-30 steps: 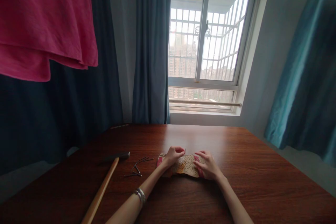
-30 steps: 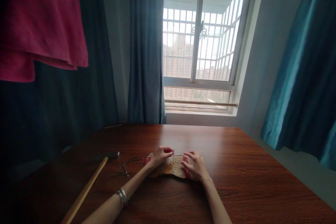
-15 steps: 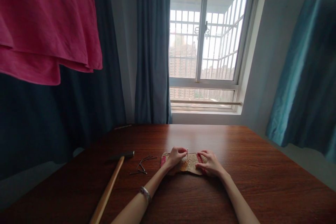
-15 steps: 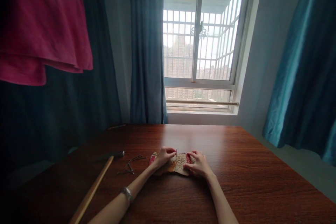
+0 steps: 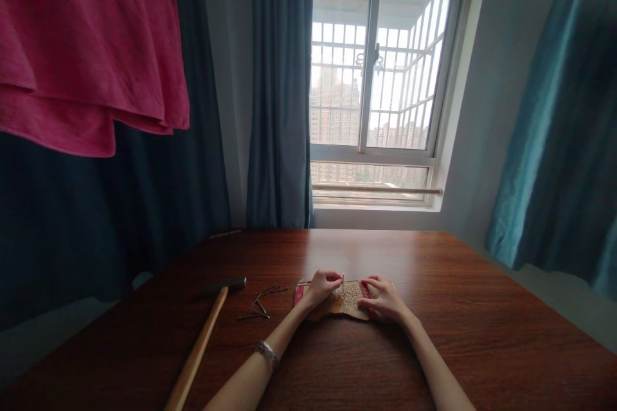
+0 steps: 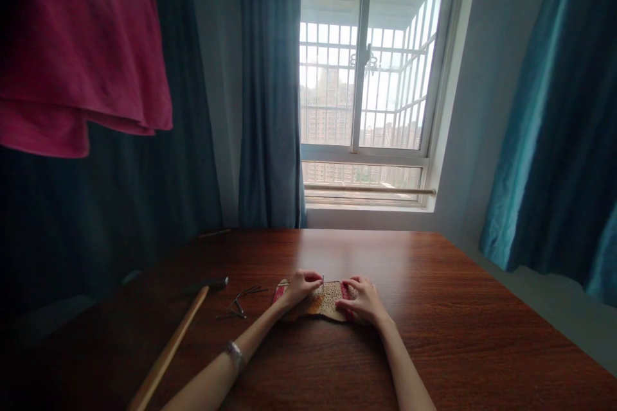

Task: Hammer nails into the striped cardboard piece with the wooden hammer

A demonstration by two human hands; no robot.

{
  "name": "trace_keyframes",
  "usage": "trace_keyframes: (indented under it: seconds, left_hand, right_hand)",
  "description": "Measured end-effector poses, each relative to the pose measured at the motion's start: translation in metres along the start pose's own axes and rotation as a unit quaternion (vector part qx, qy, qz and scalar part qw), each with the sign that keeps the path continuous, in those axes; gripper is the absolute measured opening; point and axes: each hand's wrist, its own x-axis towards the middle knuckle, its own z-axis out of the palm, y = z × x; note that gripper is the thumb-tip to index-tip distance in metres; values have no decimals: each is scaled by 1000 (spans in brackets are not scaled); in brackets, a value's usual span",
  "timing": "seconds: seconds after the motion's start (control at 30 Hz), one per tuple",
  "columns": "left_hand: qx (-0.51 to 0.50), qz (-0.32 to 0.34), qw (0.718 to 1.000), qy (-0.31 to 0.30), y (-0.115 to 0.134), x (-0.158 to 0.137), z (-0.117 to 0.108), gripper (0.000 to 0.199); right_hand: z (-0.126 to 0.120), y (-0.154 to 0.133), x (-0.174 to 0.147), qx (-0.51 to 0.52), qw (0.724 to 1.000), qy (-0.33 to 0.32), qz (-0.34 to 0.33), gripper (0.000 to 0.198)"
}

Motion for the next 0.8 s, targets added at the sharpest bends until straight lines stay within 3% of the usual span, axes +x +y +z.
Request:
trace_keyframes:
  seconds: [0.6, 0.7, 0.8]
  left_hand:
    - [23, -11, 999, -29, 0, -3, 1, 28]
    - [32, -11, 999, -29, 0, -2, 1, 28]
    - [37, -11, 999, -30, 0, -2, 3, 26]
  right_hand:
    - [-4, -6, -1, 39, 999, 18, 4, 61]
    - [-15, -14, 0, 64, 997, 51, 4, 63]
    - [-28, -39, 2, 79, 988, 129, 5, 48]
